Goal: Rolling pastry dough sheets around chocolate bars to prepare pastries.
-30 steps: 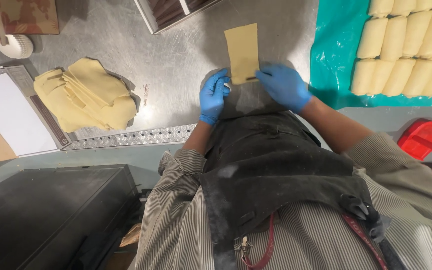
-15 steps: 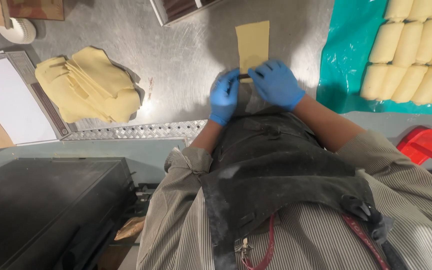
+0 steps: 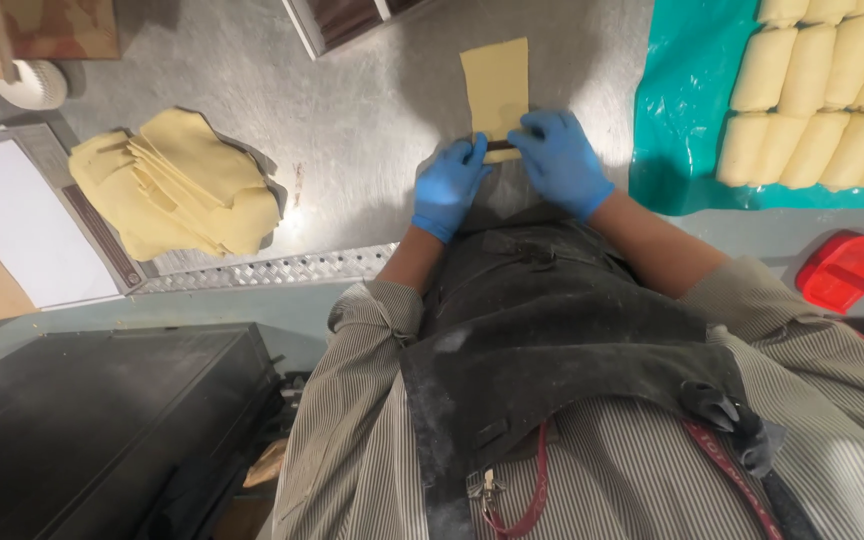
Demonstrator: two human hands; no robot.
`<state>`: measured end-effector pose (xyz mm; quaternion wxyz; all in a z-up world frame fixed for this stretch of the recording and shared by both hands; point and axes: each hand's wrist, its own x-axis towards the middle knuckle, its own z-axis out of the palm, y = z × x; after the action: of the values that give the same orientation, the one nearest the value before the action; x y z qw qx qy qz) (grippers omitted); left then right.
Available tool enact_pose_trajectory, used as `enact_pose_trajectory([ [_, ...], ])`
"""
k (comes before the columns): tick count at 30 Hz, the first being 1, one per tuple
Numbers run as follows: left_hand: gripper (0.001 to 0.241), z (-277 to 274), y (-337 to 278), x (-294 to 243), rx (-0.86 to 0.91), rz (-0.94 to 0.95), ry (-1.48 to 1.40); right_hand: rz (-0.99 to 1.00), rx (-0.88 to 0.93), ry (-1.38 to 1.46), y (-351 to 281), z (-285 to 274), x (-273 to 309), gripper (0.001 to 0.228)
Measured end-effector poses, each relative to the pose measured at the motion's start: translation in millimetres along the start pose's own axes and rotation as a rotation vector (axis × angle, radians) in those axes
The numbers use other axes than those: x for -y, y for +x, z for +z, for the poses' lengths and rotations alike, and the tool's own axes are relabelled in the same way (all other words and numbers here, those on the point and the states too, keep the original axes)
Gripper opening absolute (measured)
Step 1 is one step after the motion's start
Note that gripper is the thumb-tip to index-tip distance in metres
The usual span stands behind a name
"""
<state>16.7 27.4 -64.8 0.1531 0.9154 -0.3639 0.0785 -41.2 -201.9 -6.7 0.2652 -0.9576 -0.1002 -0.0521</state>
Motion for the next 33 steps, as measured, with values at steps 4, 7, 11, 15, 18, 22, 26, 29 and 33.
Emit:
enact_pose_trajectory([
  [4,0.036,8.4,13.0,23.1,0.016,0.178,0.052,-0.155,-0.017,-0.209,1.9,14.2,-12.3,0.034],
  [7,0.033,-12.7,17.8,12.5,0.005,0.208,0.058,-0.186,-0.012,-0.238,-0.2,14.3,-16.3,0.032],
  [11,0.040,-12.5,16.2,9.4,0.018,0.161,-0.029,-0.125,0.054,-0.146,12.5,3.2,-12.6,0.026],
  [15,0.028,-52.0,54.0,-2.2,0.041,0.025,-0.196,-0.036,0.018,-0.034,21.5,5.9,-19.5,0.015],
  [18,0.026,-75.3,62.6,-16.5,0.094,-0.242,-0.402,0.096,-0.062,0.107,36.1,-10.4,-3.7,0.012],
  [22,0.042,-33.6,42.0,-3.6,0.044,0.094,-0.133,0.043,-0.158,0.095,16.0,20.6,-19.4,0.019],
  [26,0.033,-30.4,60.3,11.1,0.021,0.151,-0.234,-0.126,-0.141,-0.062,17.8,20.7,-13.5,0.025],
  [29,0.050,-29.3,52.9,2.5,0.041,-0.090,-0.415,-0.101,-0.067,0.003,28.9,7.5,-19.3,0.016],
  [33,0.027,-49.5,68.7,-0.7,0.117,-0.225,-0.559,-0.109,0.031,0.105,39.6,1.2,-38.7,0.017],
])
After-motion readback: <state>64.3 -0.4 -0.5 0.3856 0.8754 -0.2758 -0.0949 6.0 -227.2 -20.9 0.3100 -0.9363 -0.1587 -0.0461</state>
